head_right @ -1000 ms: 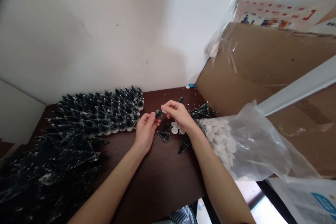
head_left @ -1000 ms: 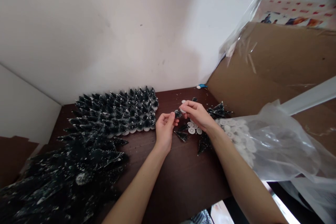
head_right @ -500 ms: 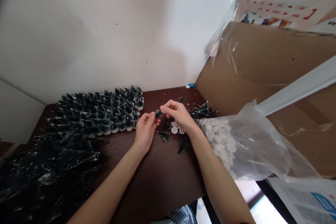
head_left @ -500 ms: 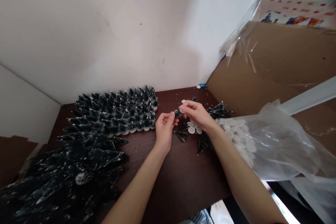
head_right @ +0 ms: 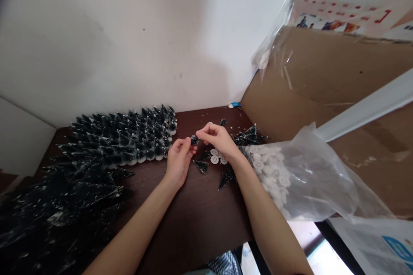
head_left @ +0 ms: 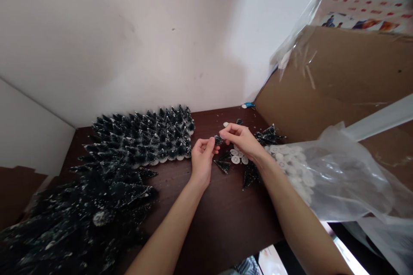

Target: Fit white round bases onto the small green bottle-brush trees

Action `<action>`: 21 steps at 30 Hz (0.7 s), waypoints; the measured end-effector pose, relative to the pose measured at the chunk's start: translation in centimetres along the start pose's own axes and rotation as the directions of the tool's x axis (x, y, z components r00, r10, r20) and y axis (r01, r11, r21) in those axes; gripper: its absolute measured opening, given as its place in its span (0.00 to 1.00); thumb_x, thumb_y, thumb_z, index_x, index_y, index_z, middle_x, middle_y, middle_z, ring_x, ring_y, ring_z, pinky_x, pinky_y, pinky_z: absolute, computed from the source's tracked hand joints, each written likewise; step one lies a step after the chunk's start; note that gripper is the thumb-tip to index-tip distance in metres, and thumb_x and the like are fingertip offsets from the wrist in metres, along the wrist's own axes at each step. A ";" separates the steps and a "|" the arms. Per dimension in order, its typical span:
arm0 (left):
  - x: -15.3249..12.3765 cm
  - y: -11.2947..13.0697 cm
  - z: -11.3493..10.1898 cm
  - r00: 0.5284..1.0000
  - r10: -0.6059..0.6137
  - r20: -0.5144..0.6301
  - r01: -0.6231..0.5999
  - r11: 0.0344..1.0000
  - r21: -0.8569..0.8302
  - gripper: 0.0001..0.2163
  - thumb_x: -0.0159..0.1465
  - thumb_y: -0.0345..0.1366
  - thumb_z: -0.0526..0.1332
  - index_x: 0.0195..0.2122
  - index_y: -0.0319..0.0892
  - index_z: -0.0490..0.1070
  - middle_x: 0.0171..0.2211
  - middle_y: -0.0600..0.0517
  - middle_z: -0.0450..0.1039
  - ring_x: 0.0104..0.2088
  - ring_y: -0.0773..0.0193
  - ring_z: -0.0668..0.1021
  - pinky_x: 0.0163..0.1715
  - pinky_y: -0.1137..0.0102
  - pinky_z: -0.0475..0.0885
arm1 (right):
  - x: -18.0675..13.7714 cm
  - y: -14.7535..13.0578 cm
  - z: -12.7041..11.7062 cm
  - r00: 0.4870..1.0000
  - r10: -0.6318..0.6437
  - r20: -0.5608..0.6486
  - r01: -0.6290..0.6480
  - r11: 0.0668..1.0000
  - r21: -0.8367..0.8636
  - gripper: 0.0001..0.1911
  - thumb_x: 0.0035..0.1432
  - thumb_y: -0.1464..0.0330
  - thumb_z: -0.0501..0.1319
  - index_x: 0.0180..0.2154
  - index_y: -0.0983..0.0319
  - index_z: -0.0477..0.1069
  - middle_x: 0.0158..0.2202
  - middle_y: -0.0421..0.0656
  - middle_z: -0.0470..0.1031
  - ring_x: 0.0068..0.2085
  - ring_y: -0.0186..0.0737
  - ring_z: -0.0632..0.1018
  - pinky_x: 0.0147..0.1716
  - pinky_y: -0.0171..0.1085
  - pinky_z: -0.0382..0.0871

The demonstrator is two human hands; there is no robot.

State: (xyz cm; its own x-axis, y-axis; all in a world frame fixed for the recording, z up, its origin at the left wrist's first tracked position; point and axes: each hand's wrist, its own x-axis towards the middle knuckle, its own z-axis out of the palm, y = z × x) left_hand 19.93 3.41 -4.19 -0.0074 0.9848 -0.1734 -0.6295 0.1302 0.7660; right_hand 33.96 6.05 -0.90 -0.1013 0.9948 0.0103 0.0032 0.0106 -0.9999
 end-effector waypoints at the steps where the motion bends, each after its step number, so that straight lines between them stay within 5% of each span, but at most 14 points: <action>1: 0.0 0.0 0.0 1.000 0.000 -0.002 0.000 1.000 0.004 0.18 0.50 0.45 0.75 0.27 0.40 0.69 0.25 0.56 0.72 0.28 0.69 0.75 0.32 0.72 0.67 | 0.0 0.0 0.0 1.000 -0.002 0.002 0.002 1.000 -0.009 0.16 0.48 0.57 0.73 0.26 0.60 0.73 0.25 0.36 0.70 0.26 0.31 0.67 0.31 0.36 0.61; 21: 0.1 0.0 0.0 1.000 -0.009 -0.007 0.009 1.000 -0.016 0.21 0.47 0.46 0.76 0.28 0.39 0.68 0.25 0.57 0.72 0.27 0.70 0.75 0.32 0.72 0.68 | -0.1 -0.3 0.0 1.000 -0.011 -0.006 0.011 0.999 -0.037 0.17 0.47 0.57 0.73 0.27 0.62 0.73 0.25 0.35 0.70 0.27 0.31 0.67 0.32 0.35 0.61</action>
State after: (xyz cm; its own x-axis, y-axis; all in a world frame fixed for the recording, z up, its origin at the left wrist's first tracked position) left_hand 19.91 3.52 -4.17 -0.0067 0.9827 -0.1849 -0.6416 0.1376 0.7546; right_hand 34.02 5.91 -0.63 -0.0956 0.9952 0.0211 0.0388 0.0249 -0.9989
